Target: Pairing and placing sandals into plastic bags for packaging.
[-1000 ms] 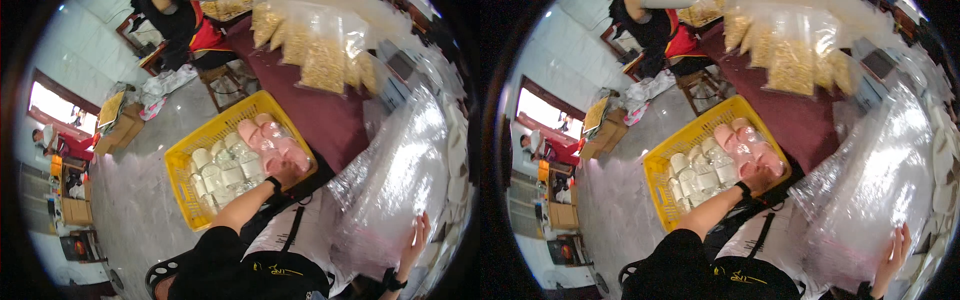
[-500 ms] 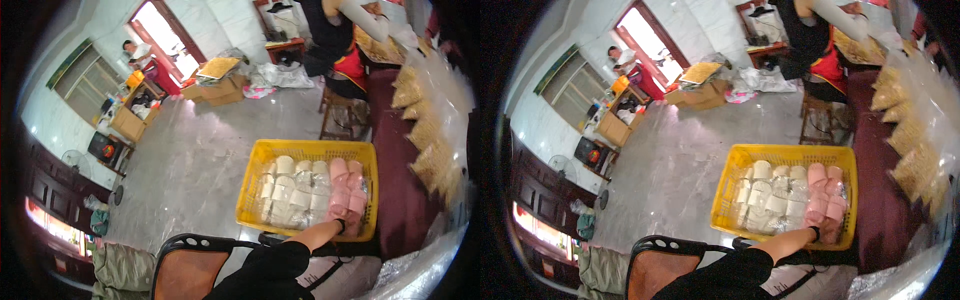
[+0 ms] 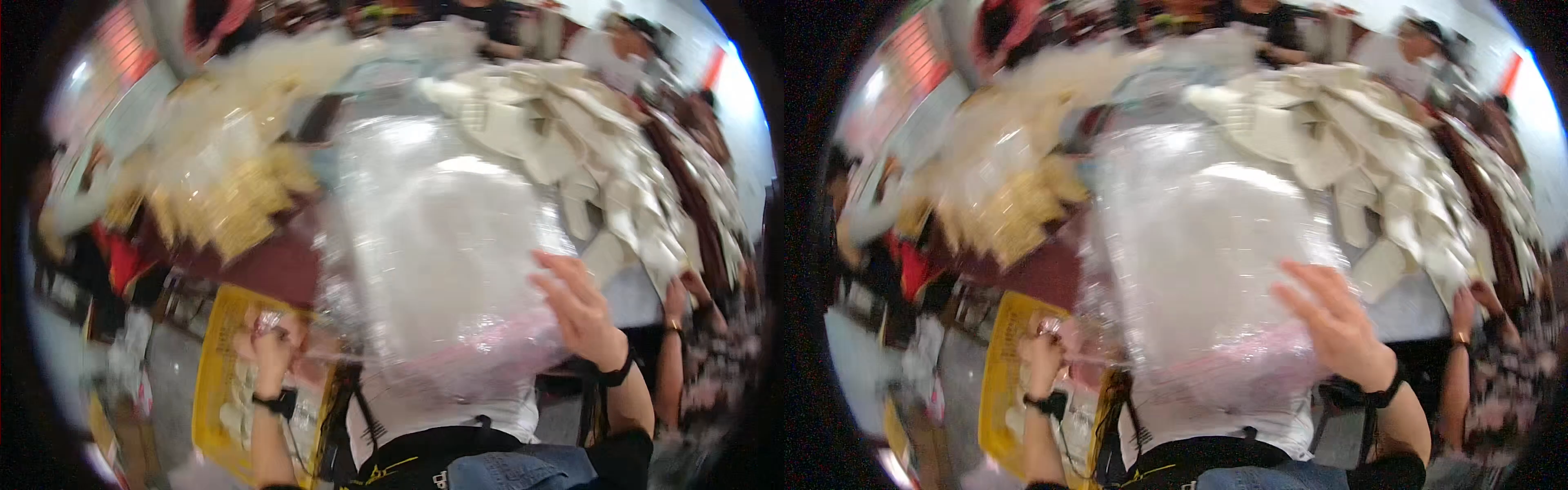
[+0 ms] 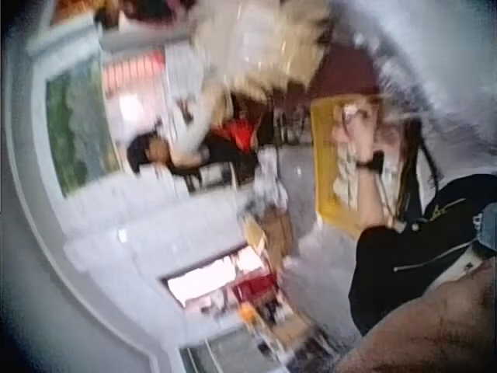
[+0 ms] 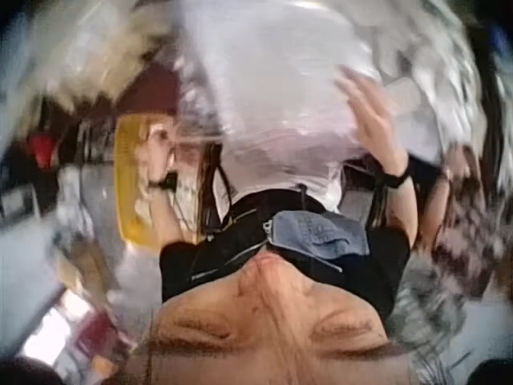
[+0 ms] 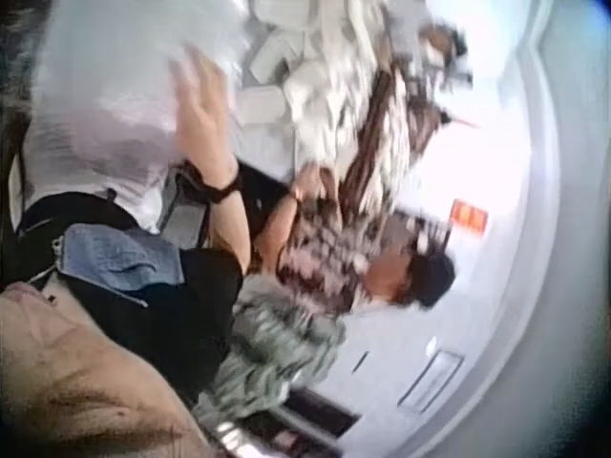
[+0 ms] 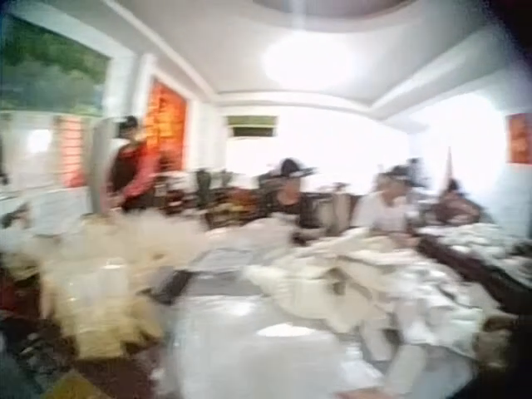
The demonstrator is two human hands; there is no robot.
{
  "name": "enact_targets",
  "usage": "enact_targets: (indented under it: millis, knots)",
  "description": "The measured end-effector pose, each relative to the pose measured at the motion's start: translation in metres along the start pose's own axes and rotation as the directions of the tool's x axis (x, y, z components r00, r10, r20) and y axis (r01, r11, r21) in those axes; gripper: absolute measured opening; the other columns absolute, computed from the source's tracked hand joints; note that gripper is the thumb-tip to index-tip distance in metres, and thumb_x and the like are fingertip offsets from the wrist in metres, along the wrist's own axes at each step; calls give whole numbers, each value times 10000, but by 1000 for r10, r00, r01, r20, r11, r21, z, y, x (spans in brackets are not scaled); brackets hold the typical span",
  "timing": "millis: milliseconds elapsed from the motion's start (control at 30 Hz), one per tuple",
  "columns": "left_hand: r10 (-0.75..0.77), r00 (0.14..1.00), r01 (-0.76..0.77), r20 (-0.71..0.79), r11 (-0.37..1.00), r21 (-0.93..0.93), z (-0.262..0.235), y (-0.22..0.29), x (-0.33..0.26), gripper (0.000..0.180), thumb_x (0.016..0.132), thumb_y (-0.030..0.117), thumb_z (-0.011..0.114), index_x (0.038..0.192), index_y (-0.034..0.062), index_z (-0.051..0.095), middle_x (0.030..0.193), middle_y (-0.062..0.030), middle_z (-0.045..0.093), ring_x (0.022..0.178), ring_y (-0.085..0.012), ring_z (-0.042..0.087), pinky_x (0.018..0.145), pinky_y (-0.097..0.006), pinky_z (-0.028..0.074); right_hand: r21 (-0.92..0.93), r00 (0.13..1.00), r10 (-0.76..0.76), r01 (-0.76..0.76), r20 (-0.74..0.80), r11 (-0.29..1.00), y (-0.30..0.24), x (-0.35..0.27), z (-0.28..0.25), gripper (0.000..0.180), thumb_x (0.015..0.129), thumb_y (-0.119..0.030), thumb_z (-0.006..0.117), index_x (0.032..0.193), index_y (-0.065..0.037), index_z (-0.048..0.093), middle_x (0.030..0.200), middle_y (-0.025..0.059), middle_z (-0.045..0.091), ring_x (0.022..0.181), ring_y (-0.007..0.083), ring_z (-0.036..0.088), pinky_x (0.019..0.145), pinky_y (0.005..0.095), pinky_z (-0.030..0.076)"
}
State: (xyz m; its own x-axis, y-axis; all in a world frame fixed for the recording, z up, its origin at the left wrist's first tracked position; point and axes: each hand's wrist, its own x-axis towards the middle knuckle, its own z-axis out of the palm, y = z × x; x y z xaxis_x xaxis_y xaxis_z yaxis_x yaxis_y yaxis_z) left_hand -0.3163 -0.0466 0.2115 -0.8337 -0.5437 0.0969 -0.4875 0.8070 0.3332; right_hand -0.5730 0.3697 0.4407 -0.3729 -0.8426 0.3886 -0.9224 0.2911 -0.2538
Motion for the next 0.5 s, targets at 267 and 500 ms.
enact_targets:
  millis: [267,500]
  knots:
    - [222,865,-431,-451,790,-437,-124,182,-21,242,952,-79,522,1154,-63,655,975,-149,656,845,-245,636,747,-336,520,347,738,-456,651,-497,675,-112,-21,-79,321,1027,-133,547,1303,5,638,1329,194,621,1147,335,611,905,418,516]
    - [701,711,-703,-52,709,-47,-72,276,37,598,939,231,679,1487,99,478,1607,-170,375,1472,-414,338,1140,-645,274,261,819,-465,555,-335,790,-109,-67,-133,320,1030,-155,519,1145,90,689,1202,168,688,1115,262,619,867,399,521]
